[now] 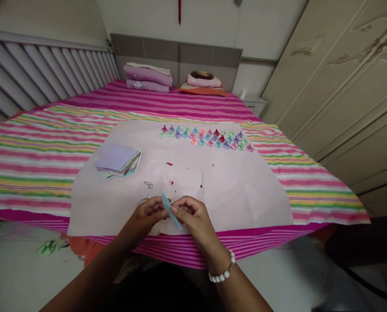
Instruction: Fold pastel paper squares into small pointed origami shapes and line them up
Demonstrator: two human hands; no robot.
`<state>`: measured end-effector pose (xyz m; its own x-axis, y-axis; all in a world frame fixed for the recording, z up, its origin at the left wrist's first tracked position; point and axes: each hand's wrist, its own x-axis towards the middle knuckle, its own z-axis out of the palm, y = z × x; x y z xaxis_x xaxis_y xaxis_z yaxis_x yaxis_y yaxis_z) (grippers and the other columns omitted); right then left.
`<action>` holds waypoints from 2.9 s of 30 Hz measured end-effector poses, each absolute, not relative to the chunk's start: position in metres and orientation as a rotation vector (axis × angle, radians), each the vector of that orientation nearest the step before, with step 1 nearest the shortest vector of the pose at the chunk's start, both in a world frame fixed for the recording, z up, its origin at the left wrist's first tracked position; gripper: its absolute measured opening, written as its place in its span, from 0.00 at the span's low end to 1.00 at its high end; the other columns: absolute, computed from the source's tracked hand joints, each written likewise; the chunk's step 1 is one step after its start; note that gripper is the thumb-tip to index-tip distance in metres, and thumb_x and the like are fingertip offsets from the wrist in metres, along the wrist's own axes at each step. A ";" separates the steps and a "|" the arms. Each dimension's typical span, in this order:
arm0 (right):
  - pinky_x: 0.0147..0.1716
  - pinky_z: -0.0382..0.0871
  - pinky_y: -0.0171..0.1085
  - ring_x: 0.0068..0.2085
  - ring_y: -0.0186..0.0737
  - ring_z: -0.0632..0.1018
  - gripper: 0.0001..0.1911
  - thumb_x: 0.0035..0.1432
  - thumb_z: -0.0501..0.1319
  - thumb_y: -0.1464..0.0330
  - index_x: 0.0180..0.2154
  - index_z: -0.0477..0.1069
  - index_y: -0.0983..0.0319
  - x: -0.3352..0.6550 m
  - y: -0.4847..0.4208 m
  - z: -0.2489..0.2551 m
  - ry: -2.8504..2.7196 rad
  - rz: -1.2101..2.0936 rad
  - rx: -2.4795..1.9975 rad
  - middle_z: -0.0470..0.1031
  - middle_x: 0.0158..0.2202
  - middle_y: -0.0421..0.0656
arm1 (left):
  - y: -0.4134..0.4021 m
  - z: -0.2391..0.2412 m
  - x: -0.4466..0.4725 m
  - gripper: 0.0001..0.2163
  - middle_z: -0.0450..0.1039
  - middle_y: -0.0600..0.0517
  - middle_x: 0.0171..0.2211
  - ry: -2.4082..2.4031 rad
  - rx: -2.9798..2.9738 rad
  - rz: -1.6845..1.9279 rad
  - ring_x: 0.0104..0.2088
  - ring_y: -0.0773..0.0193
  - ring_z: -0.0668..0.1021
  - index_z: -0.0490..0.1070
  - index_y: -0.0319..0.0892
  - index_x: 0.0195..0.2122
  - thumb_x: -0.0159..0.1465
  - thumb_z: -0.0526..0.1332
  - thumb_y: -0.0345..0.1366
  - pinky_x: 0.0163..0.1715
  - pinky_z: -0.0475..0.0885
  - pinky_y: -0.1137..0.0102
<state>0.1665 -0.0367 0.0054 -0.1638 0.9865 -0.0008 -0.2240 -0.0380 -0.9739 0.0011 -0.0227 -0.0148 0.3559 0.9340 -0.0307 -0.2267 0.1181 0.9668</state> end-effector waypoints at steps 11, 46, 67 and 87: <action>0.22 0.55 0.31 0.21 0.29 0.62 0.10 0.49 0.68 0.61 0.27 0.75 0.62 0.168 -0.036 0.005 -1.049 1.580 -0.941 0.66 0.19 0.35 | -0.019 -0.008 -0.004 0.09 0.79 0.50 0.32 0.751 1.158 0.977 0.36 0.63 0.79 0.72 0.39 0.36 0.55 0.67 0.35 0.42 0.71 0.66; 0.20 0.53 0.31 0.21 0.29 0.60 0.11 0.49 0.64 0.66 0.37 0.73 0.63 0.177 -0.033 -0.001 -1.379 1.371 -1.084 0.61 0.19 0.33 | -0.020 -0.014 -0.004 0.09 0.75 0.51 0.32 0.872 1.328 0.921 0.33 0.66 0.75 0.72 0.39 0.38 0.57 0.64 0.35 0.38 0.70 0.69; 0.29 0.63 0.37 0.30 0.38 0.70 0.09 0.52 0.56 0.77 0.31 0.72 0.60 0.150 -0.033 -0.014 -1.645 0.653 -1.287 0.70 0.29 0.42 | -0.023 -0.020 0.020 0.15 0.73 0.50 0.32 1.403 1.720 1.103 0.27 0.65 0.72 0.72 0.40 0.43 0.53 0.58 0.27 0.33 0.70 0.67; 0.22 0.62 0.34 0.21 0.34 0.67 0.03 0.43 0.62 0.70 0.25 0.73 0.61 0.160 -0.020 -0.022 -0.967 1.173 -1.235 0.70 0.19 0.37 | -0.023 -0.020 0.018 0.08 0.74 0.49 0.40 1.134 1.384 1.094 0.27 0.68 0.76 0.65 0.42 0.41 0.60 0.58 0.34 0.28 0.70 0.72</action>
<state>0.1596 -0.0204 -0.0224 0.1701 0.9834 -0.0632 -0.1251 -0.0421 -0.9912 0.0181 -0.0234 -0.0198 0.1521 0.9871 0.0492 0.0850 -0.0627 0.9944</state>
